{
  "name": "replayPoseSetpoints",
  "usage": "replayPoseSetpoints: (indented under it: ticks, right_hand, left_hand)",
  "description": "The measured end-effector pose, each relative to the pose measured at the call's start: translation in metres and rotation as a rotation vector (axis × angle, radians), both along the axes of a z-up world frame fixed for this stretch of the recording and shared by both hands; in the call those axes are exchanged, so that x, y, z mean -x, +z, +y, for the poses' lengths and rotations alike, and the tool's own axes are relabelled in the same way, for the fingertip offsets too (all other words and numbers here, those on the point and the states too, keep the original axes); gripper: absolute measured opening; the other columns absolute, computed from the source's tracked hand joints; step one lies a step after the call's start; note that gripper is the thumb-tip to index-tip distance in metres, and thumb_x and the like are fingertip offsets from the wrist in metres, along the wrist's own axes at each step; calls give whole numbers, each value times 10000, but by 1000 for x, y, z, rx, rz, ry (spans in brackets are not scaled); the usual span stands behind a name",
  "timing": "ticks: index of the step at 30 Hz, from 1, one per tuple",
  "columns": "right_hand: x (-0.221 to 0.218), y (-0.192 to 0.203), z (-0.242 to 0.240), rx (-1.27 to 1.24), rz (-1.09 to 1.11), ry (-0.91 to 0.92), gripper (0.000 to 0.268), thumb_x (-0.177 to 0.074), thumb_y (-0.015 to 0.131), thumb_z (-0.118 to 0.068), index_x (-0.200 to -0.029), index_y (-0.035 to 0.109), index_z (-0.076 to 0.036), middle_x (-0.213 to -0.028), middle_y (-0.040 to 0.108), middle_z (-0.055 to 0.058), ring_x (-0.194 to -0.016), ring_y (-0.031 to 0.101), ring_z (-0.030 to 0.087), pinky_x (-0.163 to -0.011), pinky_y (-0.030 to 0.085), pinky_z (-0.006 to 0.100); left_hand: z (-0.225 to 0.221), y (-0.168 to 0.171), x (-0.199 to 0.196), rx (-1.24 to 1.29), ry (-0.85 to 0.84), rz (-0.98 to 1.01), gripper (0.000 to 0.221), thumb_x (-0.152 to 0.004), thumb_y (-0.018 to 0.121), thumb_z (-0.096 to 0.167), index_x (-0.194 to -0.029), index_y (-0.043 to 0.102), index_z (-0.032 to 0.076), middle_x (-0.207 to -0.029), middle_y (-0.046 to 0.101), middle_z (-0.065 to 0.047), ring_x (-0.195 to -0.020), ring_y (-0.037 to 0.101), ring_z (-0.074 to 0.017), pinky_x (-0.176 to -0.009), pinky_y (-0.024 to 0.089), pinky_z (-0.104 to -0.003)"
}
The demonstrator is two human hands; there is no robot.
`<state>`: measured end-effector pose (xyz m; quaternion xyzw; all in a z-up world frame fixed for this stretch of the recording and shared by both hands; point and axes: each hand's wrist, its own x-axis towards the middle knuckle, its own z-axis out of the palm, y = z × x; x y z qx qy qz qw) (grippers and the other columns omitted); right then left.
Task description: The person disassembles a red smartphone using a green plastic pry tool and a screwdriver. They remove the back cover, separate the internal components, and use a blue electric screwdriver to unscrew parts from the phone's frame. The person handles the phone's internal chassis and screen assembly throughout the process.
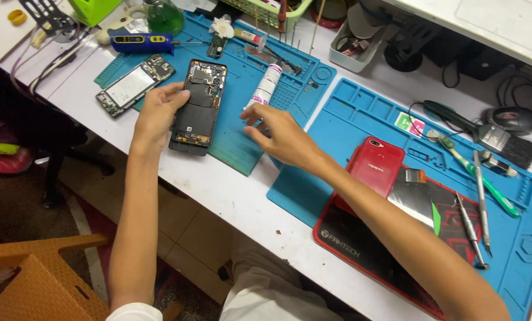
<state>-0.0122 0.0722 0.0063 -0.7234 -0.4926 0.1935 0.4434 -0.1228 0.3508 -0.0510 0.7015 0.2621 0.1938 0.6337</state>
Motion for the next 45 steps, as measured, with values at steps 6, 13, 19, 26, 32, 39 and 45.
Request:
replayPoseSetpoints:
  ticks: [6, 13, 19, 26, 32, 39, 45]
  right_hand:
    - [13, -18, 84, -44, -18, 123, 344, -1021, 507, -32, -1363, 486, -61, -1230, 661, 280, -998, 740, 450, -794, 609, 538]
    - [14, -6, 123, 262, -91, 123, 493, -992, 436, 5, -1431, 342, -200, -1090, 626, 121, -624, 480, 254, -456, 283, 413]
    - [6, -44, 157, 223, -347, 151, 626, -885, 439, 134, -1453, 328, -105, -1661, 296, 90, -614, 551, 299, -406, 303, 409]
    - [-6, -72, 188, 279, -599, 113, 781, -896, 446, 94, -1609, 186, -92, -1721, 119, 86, -519, 499, 298, -380, 336, 397]
    - [-8, -74, 193, 290, -693, 101, 789, -914, 507, 79, -1606, 234, -186, -1683, 111, 181, -470, 471, 273, -349, 360, 375]
    - [-3, -66, 195, 321, -586, 110, 670, -1001, 374, 51, -1546, 303, -333, -1692, 66, 201, -556, 557, 367, -391, 458, 435]
    - [-3, -65, 183, 205, -606, 116, 578, -959, 418, 96, -1423, 357, -243, -1658, 140, 196, -411, 427, 316, -312, 334, 400]
  left_hand:
    - [30, 20, 13, -106, 31, 15, 349, -1018, 714, 130, -1320, 641, -29, -939, 737, -141, -830, 768, -208, -630, 657, -313]
    - [92, 17, -6, -423, 51, 172, 319, -1015, 663, 166, -1324, 706, 100, -957, 706, -24, -819, 648, -95, -667, 531, -265]
    - [127, 22, -18, -617, 59, 346, 243, -1006, 736, 168, -1247, 772, 180, -828, 608, -10, -788, 599, -154, -693, 472, -347]
    - [122, 26, -14, -875, 38, 291, 215, -1008, 701, 156, -1212, 741, 102, -1009, 644, -150, -941, 607, -317, -756, 468, -482]
    - [75, 75, 19, -777, -135, 432, 669, -941, 696, 447, -1509, 474, 172, -1346, 479, -229, -1230, 508, -425, -966, 442, -544]
    - [65, 96, 33, -644, -258, 559, 743, -852, 738, 397, -1540, 490, 267, -1349, 455, -143, -1219, 509, -331, -958, 448, -458]
    - [79, 78, 28, -746, -289, 511, 654, -911, 724, 358, -1524, 540, 220, -1290, 464, -161, -1227, 505, -337, -1042, 405, -462]
